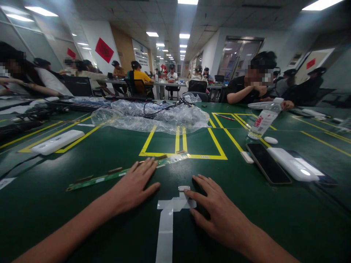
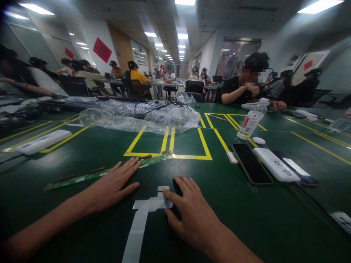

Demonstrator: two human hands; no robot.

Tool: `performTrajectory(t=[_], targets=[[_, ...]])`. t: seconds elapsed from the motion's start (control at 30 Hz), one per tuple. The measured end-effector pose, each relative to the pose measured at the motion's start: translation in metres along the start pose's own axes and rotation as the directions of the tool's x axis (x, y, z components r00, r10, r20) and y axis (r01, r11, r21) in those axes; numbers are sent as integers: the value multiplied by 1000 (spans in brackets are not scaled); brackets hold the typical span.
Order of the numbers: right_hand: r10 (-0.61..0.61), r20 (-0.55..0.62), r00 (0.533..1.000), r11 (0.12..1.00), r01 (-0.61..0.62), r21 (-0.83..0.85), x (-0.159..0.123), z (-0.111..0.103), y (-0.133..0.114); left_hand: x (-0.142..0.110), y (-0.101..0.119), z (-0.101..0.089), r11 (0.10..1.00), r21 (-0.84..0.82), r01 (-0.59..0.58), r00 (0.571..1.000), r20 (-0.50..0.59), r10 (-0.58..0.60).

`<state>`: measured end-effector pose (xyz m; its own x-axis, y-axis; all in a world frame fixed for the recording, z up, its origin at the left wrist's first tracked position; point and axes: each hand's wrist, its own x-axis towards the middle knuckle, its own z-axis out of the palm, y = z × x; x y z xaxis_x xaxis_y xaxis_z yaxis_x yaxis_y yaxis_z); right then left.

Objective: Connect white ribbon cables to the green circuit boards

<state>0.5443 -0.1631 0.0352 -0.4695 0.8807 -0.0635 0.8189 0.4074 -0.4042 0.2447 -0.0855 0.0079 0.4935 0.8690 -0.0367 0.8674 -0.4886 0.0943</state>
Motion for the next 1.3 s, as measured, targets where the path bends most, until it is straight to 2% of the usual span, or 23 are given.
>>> performTrajectory(t=[0.07, 0.1, 0.2, 0.33, 0.6, 0.8, 1.0, 1.3], targets=[[-9, -13, 1000, 1000, 9, -2, 1, 2, 1, -6, 35, 0, 984, -24, -175, 984, 6, 175], [-11, -20, 1000, 1000, 11, 1, 1, 3, 1, -9, 46, 0, 974, -35, -225, 974, 6, 225], [-19, -26, 999, 1000, 20, 17, 2, 7, 2, -13, 60, -1, 959, -41, -282, 960, -7, 281], [-35, -7, 999, 999, 35, 14, 3, 10, 1, -8, 55, 2, 957, -22, -290, 955, -69, 288], [-21, -3, 1000, 1000, 21, -21, 4, 9, -1, 10, 52, 12, 945, -133, -299, 918, -309, 247], [-37, -24, 999, 999, 36, -19, 5, 13, -2, 12, 52, 10, 935, -132, -329, 903, -333, 271], [-38, -56, 998, 999, 38, 1, 8, 10, 0, 11, 55, 10, 919, -81, -386, 863, -385, 328], [-46, -160, 986, 998, 51, 31, 10, 10, 1, 10, 59, 5, 915, -14, -404, 849, -378, 369]])
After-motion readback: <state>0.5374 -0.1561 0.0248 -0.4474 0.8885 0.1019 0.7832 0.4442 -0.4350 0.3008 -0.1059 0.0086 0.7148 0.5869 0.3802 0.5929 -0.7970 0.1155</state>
